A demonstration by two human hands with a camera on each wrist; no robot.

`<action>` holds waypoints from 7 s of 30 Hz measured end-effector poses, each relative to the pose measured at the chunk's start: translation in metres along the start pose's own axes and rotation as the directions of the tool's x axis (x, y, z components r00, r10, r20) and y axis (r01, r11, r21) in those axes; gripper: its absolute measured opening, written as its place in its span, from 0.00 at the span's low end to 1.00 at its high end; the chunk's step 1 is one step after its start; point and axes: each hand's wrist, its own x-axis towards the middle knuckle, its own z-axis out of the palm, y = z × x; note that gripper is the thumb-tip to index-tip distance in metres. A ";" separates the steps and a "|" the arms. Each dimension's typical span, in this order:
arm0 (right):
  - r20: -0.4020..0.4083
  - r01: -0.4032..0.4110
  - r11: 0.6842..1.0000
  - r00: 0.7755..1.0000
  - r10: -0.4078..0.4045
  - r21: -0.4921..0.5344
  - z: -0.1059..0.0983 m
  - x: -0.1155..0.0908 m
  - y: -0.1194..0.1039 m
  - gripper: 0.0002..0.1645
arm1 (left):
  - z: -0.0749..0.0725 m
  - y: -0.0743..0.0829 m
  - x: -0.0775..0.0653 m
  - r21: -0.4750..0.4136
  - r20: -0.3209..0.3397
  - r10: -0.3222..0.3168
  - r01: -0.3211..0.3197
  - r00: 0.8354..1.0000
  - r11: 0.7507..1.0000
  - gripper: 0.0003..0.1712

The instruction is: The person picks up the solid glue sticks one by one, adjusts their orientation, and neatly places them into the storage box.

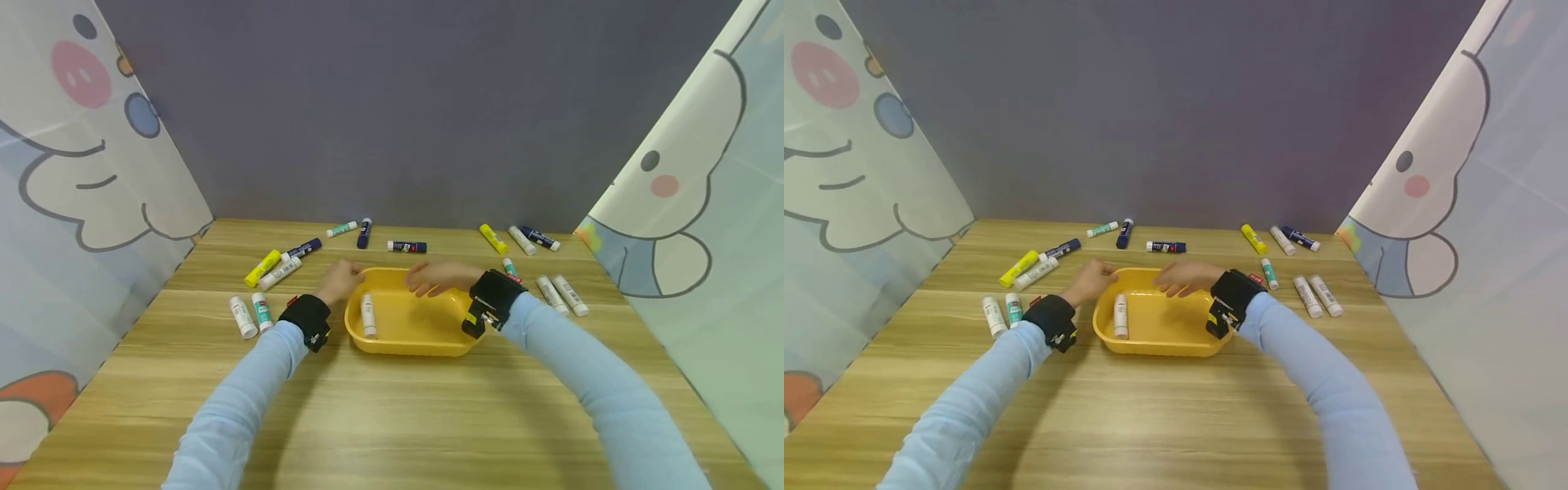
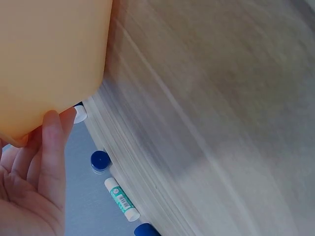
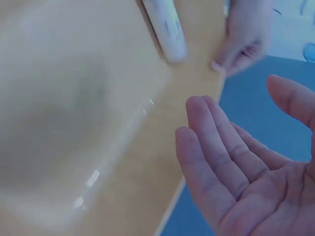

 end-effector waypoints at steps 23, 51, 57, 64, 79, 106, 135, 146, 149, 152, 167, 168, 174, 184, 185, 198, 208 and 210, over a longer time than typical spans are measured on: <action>-0.294 0.001 0.984 0.954 0.052 0.176 -0.094 -0.037 0.078 0.35 | 0.003 -0.005 0.003 -0.035 0.017 -0.006 0.006 1.000 0.999 0.17; -0.595 -0.355 0.819 0.804 0.021 -0.451 -0.128 -0.012 0.149 0.17 | 0.006 -0.001 0.003 -0.043 0.002 -0.033 0.033 0.999 0.999 0.16; -0.610 -0.407 0.772 0.792 0.032 -0.488 -0.130 0.002 0.160 0.16 | 0.007 -0.001 0.003 -0.040 0.013 -0.056 0.057 0.998 0.998 0.17; -0.613 -0.408 0.760 0.790 0.017 -0.505 -0.123 0.007 0.158 0.16 | 0.011 -0.002 0.001 -0.038 -0.001 -0.051 0.051 0.999 0.998 0.16; -0.595 -0.418 0.753 0.803 0.044 -0.508 -0.120 0.025 0.168 0.20 | 0.010 -0.005 0.004 -0.040 -0.006 -0.037 0.037 0.999 0.999 0.16; -0.600 -0.249 0.837 0.792 -0.115 -0.488 -0.115 0.008 0.129 0.15 | -0.001 0.003 0.003 -0.028 -0.025 -0.045 0.044 0.999 0.999 0.16; -0.215 0.129 0.965 0.973 -0.079 0.229 -0.012 -0.016 0.008 0.29 | 0.006 -0.002 0.003 -0.028 0.013 -0.057 0.058 0.998 0.998 0.17; -0.184 0.131 0.958 0.979 -0.085 0.254 0.010 0.006 0.007 0.33 | 0.006 -0.001 0.003 -0.023 0.022 -0.054 0.055 0.998 0.998 0.17; -0.172 0.131 0.963 0.981 -0.091 0.237 0.013 0.011 0.006 0.33 | 0.006 -0.001 0.003 -0.028 0.023 -0.054 0.054 0.998 0.998 0.17; -0.184 0.104 0.969 0.981 -0.063 0.224 0.017 0.019 0.005 0.31 | 0.005 0.000 0.003 -0.035 0.021 -0.059 0.060 0.998 0.998 0.16; -0.168 0.030 0.997 0.986 -0.017 0.074 0.036 0.048 0.017 0.29 | 0.005 0.002 0.002 -0.027 0.018 -0.088 0.089 0.996 0.996 0.16; -0.164 0.029 0.998 0.986 -0.018 0.063 0.037 0.048 0.017 0.29 | 0.005 0.002 0.002 -0.027 0.018 -0.086 0.086 0.996 0.996 0.16; -0.125 0.025 1.000 0.992 -0.026 -0.007 0.037 0.048 0.016 0.28 | 0.006 0.003 0.002 -0.027 0.009 -0.074 0.074 0.997 0.997 0.15; -0.088 0.020 0.997 0.996 -0.027 -0.080 0.031 0.048 0.017 0.26 | 0.008 -0.001 0.002 -0.028 -0.013 -0.066 0.066 0.998 0.997 0.15; -0.088 0.022 0.996 0.996 -0.029 -0.086 0.029 0.048 0.017 0.26 | 0.008 -0.001 0.003 -0.028 -0.012 -0.066 0.065 0.998 0.997 0.15; -0.045 0.094 0.995 0.994 -0.095 -0.033 -0.002 0.025 0.015 0.30 | 0.005 0.002 0.000 -0.029 0.001 -0.055 0.055 0.998 0.998 0.16; -0.136 0.116 0.993 0.984 -0.116 -0.007 -0.035 -0.003 0.027 0.35 | 0.009 -0.004 0.002 -0.043 0.003 -0.070 0.070 0.998 0.997 0.17; -0.182 0.110 0.994 0.977 -0.110 -0.010 -0.042 -0.008 0.033 0.34 | 0.008 -0.004 0.002 -0.038 0.005 -0.069 0.069 0.998 0.997 0.17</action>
